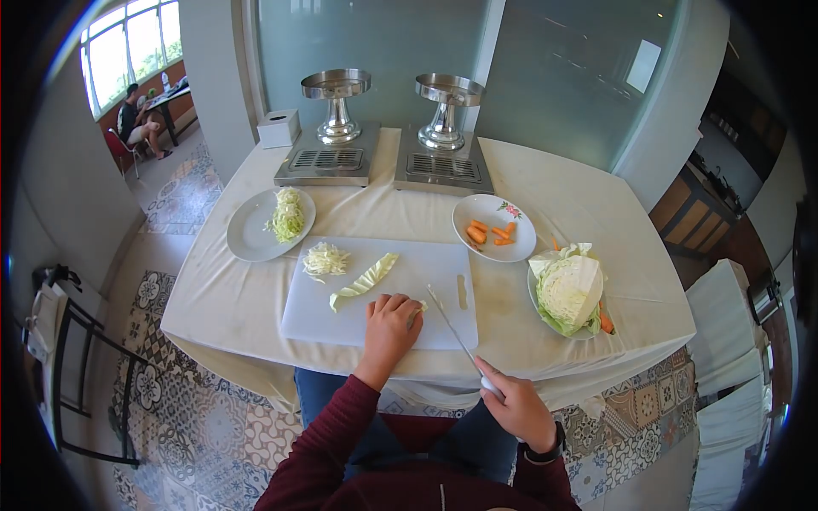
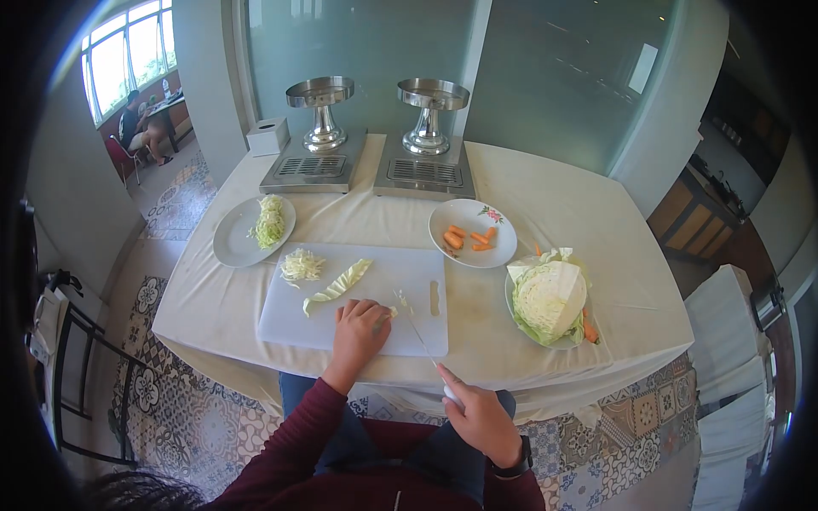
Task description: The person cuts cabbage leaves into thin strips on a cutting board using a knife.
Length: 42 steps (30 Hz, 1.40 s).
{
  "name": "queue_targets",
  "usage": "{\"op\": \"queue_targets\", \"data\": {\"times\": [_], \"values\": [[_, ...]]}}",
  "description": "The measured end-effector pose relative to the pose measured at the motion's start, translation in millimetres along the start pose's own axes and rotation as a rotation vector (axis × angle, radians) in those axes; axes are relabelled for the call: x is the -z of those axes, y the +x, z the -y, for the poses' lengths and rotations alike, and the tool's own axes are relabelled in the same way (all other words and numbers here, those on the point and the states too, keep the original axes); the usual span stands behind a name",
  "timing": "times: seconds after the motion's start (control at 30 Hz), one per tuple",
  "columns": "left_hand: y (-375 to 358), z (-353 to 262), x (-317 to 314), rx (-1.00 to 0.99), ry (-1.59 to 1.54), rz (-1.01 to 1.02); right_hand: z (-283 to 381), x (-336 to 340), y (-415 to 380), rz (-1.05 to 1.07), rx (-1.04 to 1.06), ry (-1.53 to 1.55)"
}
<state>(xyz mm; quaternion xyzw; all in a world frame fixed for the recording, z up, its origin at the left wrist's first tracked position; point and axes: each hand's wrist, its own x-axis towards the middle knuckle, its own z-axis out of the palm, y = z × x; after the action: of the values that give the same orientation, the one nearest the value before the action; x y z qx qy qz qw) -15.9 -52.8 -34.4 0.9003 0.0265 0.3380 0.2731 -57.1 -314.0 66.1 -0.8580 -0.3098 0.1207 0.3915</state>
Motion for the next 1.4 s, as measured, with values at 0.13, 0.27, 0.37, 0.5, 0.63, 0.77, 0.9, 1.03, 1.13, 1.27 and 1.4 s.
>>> {"op": "queue_targets", "data": {"times": [0.13,0.27,0.37,0.5,0.63,0.77,0.9,1.03,1.13,1.27,1.4], "values": [[0.3,-1.7,1.5,-0.012,0.025,0.025,-3.6,-13.7,5.4,0.014,0.021,-0.019],[1.2,-3.0,3.8,-0.019,0.029,0.027,-3.4,-20.8,8.5,0.017,0.027,-0.023],[1.1,-3.3,3.0,-0.022,0.035,0.029,-8.3,-26.9,7.3,-0.033,0.055,0.001],[0.8,-1.5,1.6,-0.018,0.035,0.033,-7.1,-26.7,2.9,-0.049,0.059,0.035],[0.4,-0.9,0.9,-0.025,0.045,0.025,0.6,-18.2,-4.5,0.033,0.013,0.005],[0.6,-1.0,0.5,-0.023,0.031,0.014,4.2,-11.4,-6.8,0.069,-0.016,0.016],[0.4,-0.2,0.5,-0.027,0.034,0.007,6.8,-10.4,4.0,0.100,-0.039,-0.027],[0.5,-0.8,-0.5,-0.025,0.042,0.006,-7.1,-28.9,25.2,0.015,0.058,-0.036],[0.3,-0.9,-0.1,-0.026,0.032,0.003,-9.6,-35.4,32.4,0.002,0.062,-0.065],[0.9,-2.9,1.6,-0.012,0.029,0.010,-10.0,-36.6,26.6,0.005,0.065,-0.093],[-0.2,-2.0,1.8,0.000,0.020,0.014,-14.5,-38.3,10.4,-0.010,0.072,-0.073]]}}
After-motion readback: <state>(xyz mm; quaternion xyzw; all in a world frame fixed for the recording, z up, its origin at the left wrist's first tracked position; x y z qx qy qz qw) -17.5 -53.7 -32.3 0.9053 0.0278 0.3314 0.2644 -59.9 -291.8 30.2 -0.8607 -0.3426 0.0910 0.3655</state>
